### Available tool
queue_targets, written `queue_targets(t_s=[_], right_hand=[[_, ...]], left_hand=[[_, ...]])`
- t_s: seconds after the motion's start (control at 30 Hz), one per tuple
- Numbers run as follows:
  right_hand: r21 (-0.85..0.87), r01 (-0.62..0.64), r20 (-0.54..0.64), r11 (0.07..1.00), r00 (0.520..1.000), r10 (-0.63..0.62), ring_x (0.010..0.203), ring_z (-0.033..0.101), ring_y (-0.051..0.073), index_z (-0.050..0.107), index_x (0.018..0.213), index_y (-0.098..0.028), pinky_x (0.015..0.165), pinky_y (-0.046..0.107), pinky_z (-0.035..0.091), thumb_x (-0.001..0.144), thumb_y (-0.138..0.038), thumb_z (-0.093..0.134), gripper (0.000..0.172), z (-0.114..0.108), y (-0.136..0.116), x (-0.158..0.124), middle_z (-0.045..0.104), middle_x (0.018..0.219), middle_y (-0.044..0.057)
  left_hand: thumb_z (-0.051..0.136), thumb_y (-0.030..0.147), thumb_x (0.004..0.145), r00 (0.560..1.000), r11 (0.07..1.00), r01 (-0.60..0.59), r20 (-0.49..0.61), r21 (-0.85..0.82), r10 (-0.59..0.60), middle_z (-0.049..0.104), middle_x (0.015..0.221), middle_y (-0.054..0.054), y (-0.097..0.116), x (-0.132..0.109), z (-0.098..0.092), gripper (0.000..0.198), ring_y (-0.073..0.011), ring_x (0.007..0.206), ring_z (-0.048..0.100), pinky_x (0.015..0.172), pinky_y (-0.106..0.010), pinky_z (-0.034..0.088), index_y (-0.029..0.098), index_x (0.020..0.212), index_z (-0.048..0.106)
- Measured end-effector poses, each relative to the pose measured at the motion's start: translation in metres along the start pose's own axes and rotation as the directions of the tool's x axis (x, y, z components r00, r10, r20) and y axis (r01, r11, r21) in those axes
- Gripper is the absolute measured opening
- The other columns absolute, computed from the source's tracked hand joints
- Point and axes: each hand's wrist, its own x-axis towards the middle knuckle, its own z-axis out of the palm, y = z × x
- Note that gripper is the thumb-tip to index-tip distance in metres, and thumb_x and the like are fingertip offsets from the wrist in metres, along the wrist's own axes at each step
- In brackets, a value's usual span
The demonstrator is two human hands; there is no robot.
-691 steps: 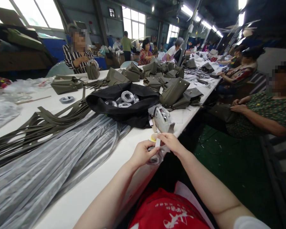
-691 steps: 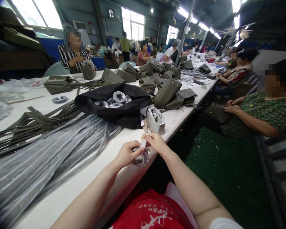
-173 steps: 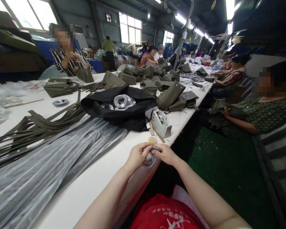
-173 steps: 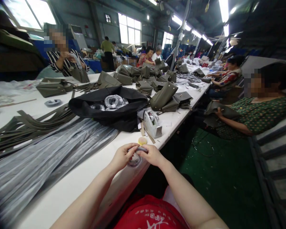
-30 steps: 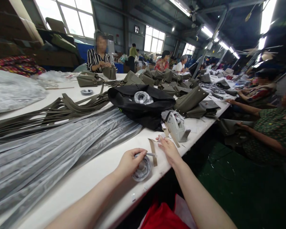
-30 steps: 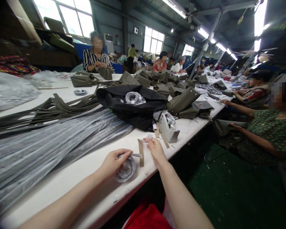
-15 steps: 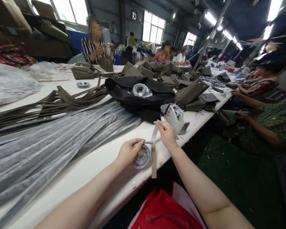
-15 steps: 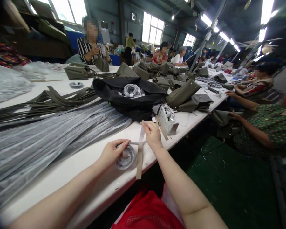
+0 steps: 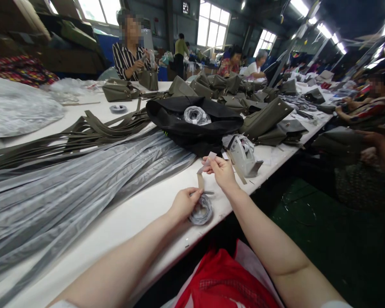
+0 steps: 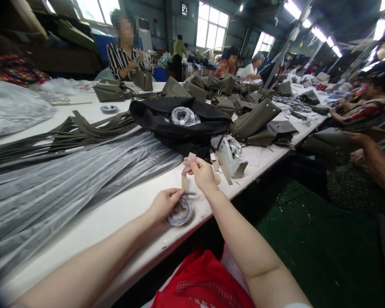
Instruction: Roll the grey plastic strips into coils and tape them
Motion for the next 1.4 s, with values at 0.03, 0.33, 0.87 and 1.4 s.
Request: queue_targets(t_s=[0.03,0.33,0.87,1.4], right_hand=[[0.028,0.004,0.012,1.000,1.000,-0.004,0.064,0.068,0.014,0.071,0.097,-0.016,0.057,0.023,0.053,0.086,-0.052,0.056,0.040,0.001,-0.003,-0.001,0.074,0.077,0.006],[0.050,0.322,-0.332,0.945,0.898,-0.288,0.066,0.064,0.011,0.070,0.100,-0.020,0.062,0.024,0.053,0.090,-0.046,0.057,0.031,-0.015,-0.069,-0.011,0.072,0.090,0.004],[-0.312,0.349,-0.161,0.884,0.897,-0.411,0.081,0.067,0.018,0.070,0.100,-0.021,0.072,0.031,0.056,0.092,-0.017,0.055,0.018,-0.012,-0.047,-0.119,0.069,0.090,0.005],[-0.530,0.493,0.063,0.690,0.834,-0.547,0.081,0.062,0.019,0.073,0.099,-0.023,0.075,0.034,0.052,0.085,-0.014,0.065,0.018,-0.006,-0.036,-0.119,0.070,0.087,0.006]], left_hand=[[0.056,0.049,0.082,0.999,0.999,0.037,0.006,0.019,-0.037,0.050,0.042,0.005,-0.004,0.006,0.001,0.040,-0.0099,0.035,0.040,0.037,-0.022,0.026,0.013,0.090,0.073],[0.065,0.051,0.077,0.997,0.996,0.079,0.001,0.035,-0.079,0.051,0.040,0.003,-0.012,0.020,-0.001,0.040,-0.0104,0.035,0.042,0.037,-0.023,0.025,0.013,0.077,0.073],[0.057,0.052,0.083,0.971,0.953,-0.155,-0.219,-0.262,0.098,0.057,0.051,0.005,0.006,0.005,-0.009,0.039,-0.0089,0.039,0.046,0.039,-0.019,0.033,0.015,0.088,0.069],[0.054,0.039,0.089,0.876,0.875,-0.465,-0.075,0.132,0.477,0.074,0.088,-0.004,0.017,-0.013,-0.014,0.028,-0.0177,0.084,0.066,0.079,-0.027,0.048,0.019,0.095,0.073]])
